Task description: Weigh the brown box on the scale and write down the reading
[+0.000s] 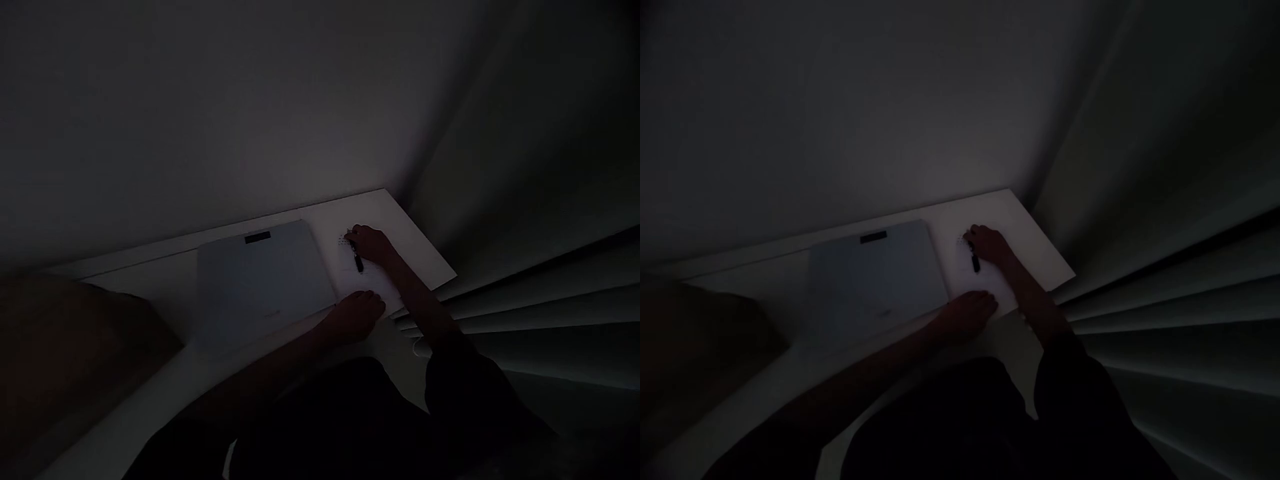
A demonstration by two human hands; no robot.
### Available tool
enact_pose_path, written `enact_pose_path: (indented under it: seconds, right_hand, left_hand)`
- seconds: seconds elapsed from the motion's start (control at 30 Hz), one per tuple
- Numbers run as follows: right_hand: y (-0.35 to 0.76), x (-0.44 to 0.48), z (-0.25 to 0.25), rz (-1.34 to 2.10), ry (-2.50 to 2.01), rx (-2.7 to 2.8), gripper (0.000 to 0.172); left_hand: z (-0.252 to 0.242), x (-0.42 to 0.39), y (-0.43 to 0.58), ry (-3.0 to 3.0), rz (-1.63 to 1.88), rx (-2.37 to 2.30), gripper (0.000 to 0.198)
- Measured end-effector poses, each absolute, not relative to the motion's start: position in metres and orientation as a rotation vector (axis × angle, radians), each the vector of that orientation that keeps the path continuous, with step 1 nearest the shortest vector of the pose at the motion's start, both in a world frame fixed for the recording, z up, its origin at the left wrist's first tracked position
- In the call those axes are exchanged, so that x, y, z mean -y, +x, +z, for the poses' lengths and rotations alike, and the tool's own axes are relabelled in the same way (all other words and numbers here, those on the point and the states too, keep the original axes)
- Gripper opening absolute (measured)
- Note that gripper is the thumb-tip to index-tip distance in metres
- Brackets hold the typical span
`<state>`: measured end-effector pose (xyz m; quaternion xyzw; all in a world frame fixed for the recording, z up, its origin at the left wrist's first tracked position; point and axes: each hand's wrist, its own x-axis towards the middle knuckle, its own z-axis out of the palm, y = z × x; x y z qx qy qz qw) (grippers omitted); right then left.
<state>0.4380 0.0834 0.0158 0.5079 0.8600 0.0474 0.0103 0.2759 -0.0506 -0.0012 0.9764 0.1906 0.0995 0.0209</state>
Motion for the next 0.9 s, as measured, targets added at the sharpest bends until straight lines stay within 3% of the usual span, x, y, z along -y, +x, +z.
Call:
enact_pose_path:
  seconds: [0.23, 0.43, 0.57, 0.73, 0.9]
  right_hand:
    - [0.444, -0.083, 0.012, -0.08, 1.864, -2.834, 0.044]
    - [0.455, -0.097, -0.002, -0.14, 1.964, -3.052, 0.033]
    - [0.455, -0.098, 0.006, -0.029, 1.851, -3.196, 0.025]
    - [0.424, -0.065, 0.043, 0.155, 1.403, -3.467, 0.01]
    - [0.346, -0.022, 0.065, -0.117, 0.872, -3.705, 0.015]
  left_hand:
    - [0.01, 0.064, 0.272, 3.239, 0.485, -0.607, 0.026]
    - [0.034, 0.096, 0.207, 3.168, 0.866, -0.873, 0.029]
    - [0.045, 0.126, 0.131, 3.044, 1.027, -1.386, 0.035]
    - [0.048, 0.186, 0.03, 2.535, 1.346, -2.114, 0.034]
    - [0.04, 0.245, -0.032, 1.689, 1.615, -2.807, 0.039]
